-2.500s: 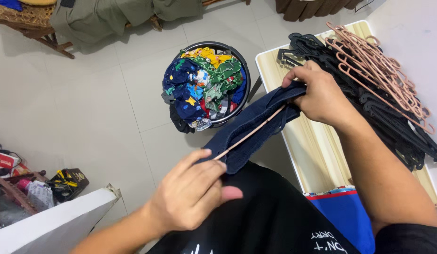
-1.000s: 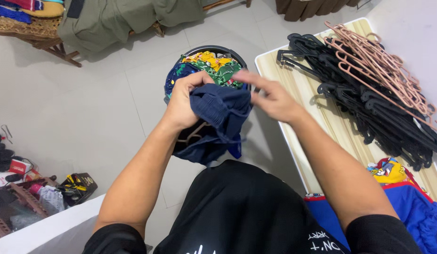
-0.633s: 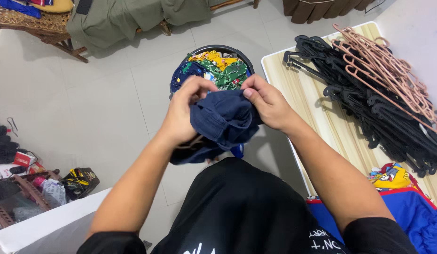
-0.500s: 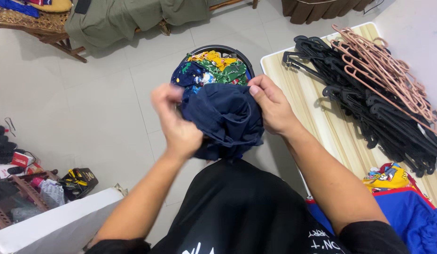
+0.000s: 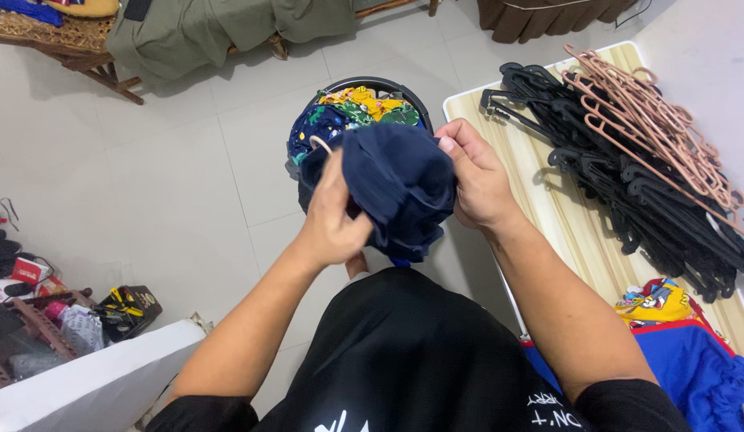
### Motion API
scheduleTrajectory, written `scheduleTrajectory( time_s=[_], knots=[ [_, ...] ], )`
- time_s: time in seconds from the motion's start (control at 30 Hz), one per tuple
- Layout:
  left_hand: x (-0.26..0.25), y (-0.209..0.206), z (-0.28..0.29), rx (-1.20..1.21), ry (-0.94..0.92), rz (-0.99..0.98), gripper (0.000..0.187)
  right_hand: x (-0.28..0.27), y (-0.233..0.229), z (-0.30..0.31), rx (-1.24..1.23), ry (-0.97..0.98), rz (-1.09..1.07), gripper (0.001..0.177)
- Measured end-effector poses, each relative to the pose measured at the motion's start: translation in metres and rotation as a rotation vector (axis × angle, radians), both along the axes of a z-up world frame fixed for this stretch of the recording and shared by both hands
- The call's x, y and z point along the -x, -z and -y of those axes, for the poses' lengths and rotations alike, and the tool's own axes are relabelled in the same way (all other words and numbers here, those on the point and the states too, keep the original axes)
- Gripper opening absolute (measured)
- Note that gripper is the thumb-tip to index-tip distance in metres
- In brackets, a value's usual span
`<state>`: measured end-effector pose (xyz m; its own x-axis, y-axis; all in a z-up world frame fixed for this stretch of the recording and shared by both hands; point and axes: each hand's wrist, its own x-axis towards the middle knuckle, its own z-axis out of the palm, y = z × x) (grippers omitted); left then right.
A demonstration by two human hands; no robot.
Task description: The person takes children's clothing items from a pile on a stool, places them on hangers, and lays them on a white plastic storage bin. The items include a turquoise Winnie the Pooh shirt, a black Spider-Man shirt, a yellow Tom and Jerry shirt, blue pants, and dark blue shorts.
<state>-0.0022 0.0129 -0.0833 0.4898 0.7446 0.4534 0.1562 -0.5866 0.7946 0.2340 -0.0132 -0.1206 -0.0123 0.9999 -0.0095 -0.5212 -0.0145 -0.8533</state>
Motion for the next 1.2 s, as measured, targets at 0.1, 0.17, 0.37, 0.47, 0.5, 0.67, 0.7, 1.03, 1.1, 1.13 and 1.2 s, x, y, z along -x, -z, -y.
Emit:
scheduleTrajectory(
  time_s=[0.1, 0.17, 0.37, 0.47, 0.5, 0.67, 0.7, 1.03, 1.1, 1.13, 1.2],
  knots=[
    [0.0, 0.0, 0.0, 0.006, 0.035, -0.052, 0.043, 0.0, 0.0, -0.002, 0.0, 0.032, 0.008, 0.012],
    [-0.002, 0.006, -0.004, -0.03, 0.065, -0.032, 0.048, 0.0, 0.002, -0.003, 0.006, 0.043, 0.012, 0.01],
    [-0.004, 0.023, 0.009, -0.017, 0.049, -0.121, 0.025, -0.013, 0.005, -0.008, -0.073, 0.08, 0.289, 0.009],
    [0.002, 0.027, 0.0, -0.076, 0.0, -0.279, 0.021, -0.024, 0.003, -0.011, -0.055, 0.113, 0.222, 0.006],
    [0.001, 0.029, -0.001, -0.092, 0.035, -0.336, 0.021, -0.023, 0.004, -0.012, -0.05, 0.117, 0.242, 0.006],
    [-0.006, 0.036, -0.008, -0.014, 0.054, -0.551, 0.012, -0.018, 0.01, -0.013, -0.072, 0.079, 0.409, 0.008],
    [-0.006, 0.035, -0.011, -0.032, 0.047, -0.565, 0.015, -0.018, 0.009, -0.013, -0.075, 0.077, 0.438, 0.008],
    [-0.008, 0.021, -0.026, 0.018, 0.061, -0.521, 0.027, -0.002, -0.039, 0.003, -0.37, 0.07, 0.951, 0.025],
    [-0.007, 0.022, -0.026, -0.023, 0.093, -0.455, 0.029, -0.004, -0.054, 0.003, -0.432, 0.069, 1.053, 0.028],
    [-0.006, 0.023, -0.026, -0.054, 0.096, -0.402, 0.031, -0.003, -0.059, 0.001, -0.401, 0.076, 1.077, 0.031],
    [-0.005, 0.026, -0.027, -0.071, 0.099, -0.37, 0.033, 0.001, -0.064, -0.001, -0.393, 0.104, 1.165, 0.031]
  ],
)
